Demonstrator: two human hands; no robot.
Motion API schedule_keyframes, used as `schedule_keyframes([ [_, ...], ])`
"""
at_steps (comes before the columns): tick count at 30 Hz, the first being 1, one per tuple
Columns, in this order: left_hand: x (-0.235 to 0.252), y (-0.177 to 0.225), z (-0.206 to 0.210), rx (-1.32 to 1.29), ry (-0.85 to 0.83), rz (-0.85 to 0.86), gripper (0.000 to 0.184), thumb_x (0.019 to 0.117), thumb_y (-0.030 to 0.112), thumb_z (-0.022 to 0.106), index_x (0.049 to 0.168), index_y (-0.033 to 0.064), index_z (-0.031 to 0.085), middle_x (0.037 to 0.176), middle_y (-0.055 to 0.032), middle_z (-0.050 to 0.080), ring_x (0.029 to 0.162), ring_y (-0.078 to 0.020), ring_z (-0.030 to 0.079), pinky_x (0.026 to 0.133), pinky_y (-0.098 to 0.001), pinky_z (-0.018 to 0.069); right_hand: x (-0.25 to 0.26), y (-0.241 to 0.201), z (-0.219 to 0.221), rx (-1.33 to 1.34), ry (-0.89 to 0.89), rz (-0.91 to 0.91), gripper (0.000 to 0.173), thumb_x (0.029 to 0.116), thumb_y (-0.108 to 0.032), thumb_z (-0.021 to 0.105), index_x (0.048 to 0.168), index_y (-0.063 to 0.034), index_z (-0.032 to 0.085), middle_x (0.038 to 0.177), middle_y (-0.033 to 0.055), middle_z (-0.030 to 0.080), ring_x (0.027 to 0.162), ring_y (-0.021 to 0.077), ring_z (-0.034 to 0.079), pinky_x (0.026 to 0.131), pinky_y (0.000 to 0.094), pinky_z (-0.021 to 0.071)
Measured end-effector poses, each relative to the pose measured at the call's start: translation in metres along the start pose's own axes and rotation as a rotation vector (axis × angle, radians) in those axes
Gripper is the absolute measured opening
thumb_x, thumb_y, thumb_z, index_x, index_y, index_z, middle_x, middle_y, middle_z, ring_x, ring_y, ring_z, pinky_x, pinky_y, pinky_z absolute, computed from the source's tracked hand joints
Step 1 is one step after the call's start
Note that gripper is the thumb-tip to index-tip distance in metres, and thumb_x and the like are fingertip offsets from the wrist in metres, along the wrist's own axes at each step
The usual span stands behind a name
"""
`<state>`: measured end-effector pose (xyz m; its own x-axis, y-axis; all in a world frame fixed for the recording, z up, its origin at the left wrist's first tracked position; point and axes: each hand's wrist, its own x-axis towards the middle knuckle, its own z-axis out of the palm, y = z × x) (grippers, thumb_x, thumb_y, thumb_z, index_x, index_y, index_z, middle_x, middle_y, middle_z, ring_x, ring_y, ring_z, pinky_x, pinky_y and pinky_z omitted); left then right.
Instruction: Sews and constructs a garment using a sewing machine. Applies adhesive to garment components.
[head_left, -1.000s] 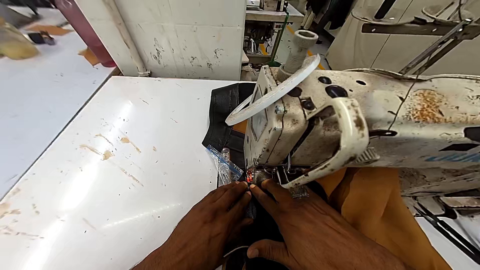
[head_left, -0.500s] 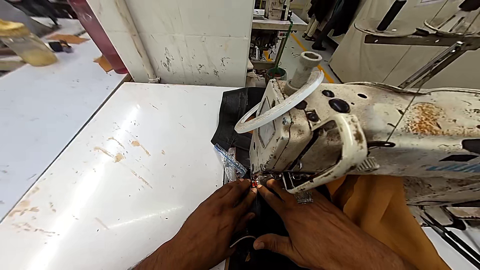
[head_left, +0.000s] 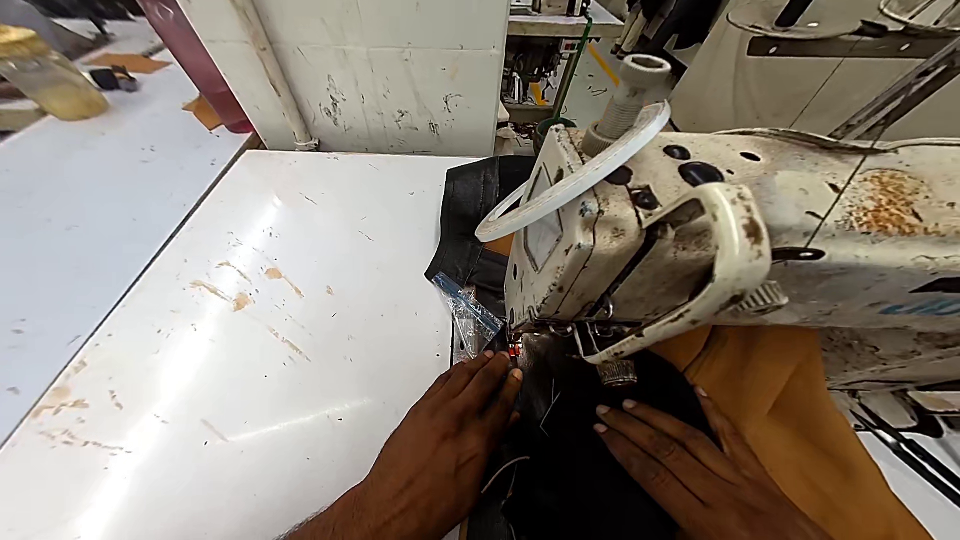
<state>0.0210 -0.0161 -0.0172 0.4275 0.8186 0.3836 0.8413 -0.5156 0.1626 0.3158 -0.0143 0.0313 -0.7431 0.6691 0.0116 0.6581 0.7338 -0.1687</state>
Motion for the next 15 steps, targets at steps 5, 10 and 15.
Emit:
schedule_keyframes([
  [5, 0.003, 0.0, 0.0, -0.027, -0.031, -0.036, 0.043, 0.1083, 0.031, 0.039, 0.14, 0.0155, 0.064, 0.143, -0.0058, 0.062, 0.139, -0.0215, 0.053, 0.114, -0.0365, 0.0443, 0.011, 0.006, 0.002, -0.042, 0.028, -0.037, 0.067, 0.0931, -0.054, 0.061, 0.148, -0.0157, 0.052, 0.155, 0.0038, 0.051, 0.147, 0.0319, 0.042, 0.115, 0.0733, 0.0223],
  [10, 0.006, -0.002, 0.0, -0.016, -0.043, -0.044, 0.043, 0.1079, 0.03, 0.039, 0.139, 0.0156, 0.065, 0.143, -0.0062, 0.062, 0.139, -0.0219, 0.053, 0.116, -0.039, 0.0432, 0.02, 0.018, 0.007, -0.071, 0.096, -0.079, 0.059, 0.0967, -0.051, 0.055, 0.146, -0.0188, 0.053, 0.154, 0.002, 0.052, 0.145, 0.0294, 0.046, 0.114, 0.0729, 0.025],
  [15, 0.01, -0.005, 0.0, 0.044, -0.041, -0.011, 0.043, 0.1081, 0.029, 0.038, 0.14, 0.0149, 0.064, 0.146, -0.0072, 0.06, 0.14, -0.0226, 0.053, 0.117, -0.0423, 0.0421, 0.031, 0.04, 0.018, -0.119, 0.223, -0.159, 0.049, 0.0989, -0.046, 0.047, 0.143, -0.0246, 0.056, 0.149, -0.0045, 0.056, 0.142, 0.0239, 0.049, 0.115, 0.0718, 0.0257],
])
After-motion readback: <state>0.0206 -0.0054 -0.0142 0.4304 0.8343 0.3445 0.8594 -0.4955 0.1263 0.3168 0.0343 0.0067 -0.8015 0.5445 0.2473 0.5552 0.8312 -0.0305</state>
